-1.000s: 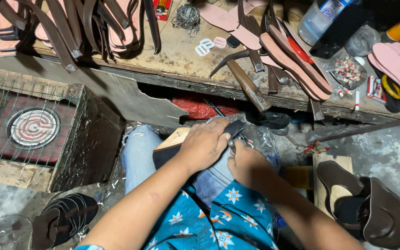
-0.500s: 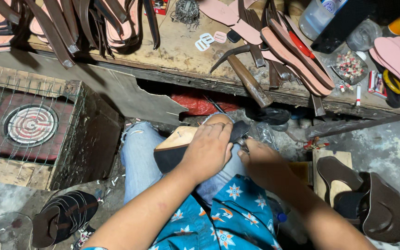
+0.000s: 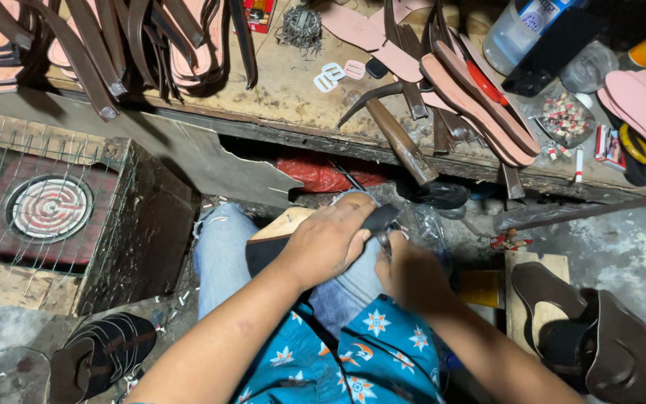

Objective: The person uses pliers and a hammer to attach and secure a black rubber sole to a shoe upper. They repeatedly pull the sole edge with pliers and tap it with a hammer to ensure it is firmly attached.

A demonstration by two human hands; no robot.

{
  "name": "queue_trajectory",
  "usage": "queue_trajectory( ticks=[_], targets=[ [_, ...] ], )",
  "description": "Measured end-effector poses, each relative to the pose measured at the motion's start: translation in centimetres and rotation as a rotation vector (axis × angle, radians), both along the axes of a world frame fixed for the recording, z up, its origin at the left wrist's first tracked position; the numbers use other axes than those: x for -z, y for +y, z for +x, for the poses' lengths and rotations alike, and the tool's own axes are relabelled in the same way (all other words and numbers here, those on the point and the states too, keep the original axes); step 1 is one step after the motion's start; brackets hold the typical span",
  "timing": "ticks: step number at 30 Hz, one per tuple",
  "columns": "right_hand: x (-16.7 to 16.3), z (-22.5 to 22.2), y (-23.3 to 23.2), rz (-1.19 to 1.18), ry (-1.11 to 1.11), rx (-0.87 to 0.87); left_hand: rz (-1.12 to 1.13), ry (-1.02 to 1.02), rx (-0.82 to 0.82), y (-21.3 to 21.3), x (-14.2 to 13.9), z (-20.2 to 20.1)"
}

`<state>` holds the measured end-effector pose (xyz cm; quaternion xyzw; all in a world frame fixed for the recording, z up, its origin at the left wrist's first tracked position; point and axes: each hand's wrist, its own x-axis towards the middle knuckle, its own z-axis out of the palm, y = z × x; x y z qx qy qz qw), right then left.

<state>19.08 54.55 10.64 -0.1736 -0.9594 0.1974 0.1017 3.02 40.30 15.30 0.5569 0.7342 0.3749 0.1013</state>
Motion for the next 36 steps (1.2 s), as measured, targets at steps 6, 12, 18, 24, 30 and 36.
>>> queue_trajectory(
  ticks=[6,12,18,24,30,36],
  targets=[
    [-2.4,-0.1,-0.9,-0.021,-0.315,0.053,-0.021,-0.059,-0.065,1.4,-0.1,0.5],
    [-4.0,0.0,1.4,-0.372,-0.286,0.033,-0.01,0.04,-0.107,1.2,0.3,1.5],
    [-3.8,1.4,1.5,-0.167,-0.257,0.022,-0.042,0.18,-0.1,1.2,0.3,2.7],
    [-2.4,1.4,1.0,-0.053,0.021,-0.019,-0.028,0.099,-0.044,1.0,0.4,1.7],
    [0.7,-2.0,1.6,-0.047,0.281,0.009,0.038,-0.09,-0.025,1.6,0.5,-0.3],
    [-1.1,-0.1,0.5,-0.131,-0.162,0.064,0.089,-0.065,0.016,1.0,-0.2,-0.4]
  ],
)
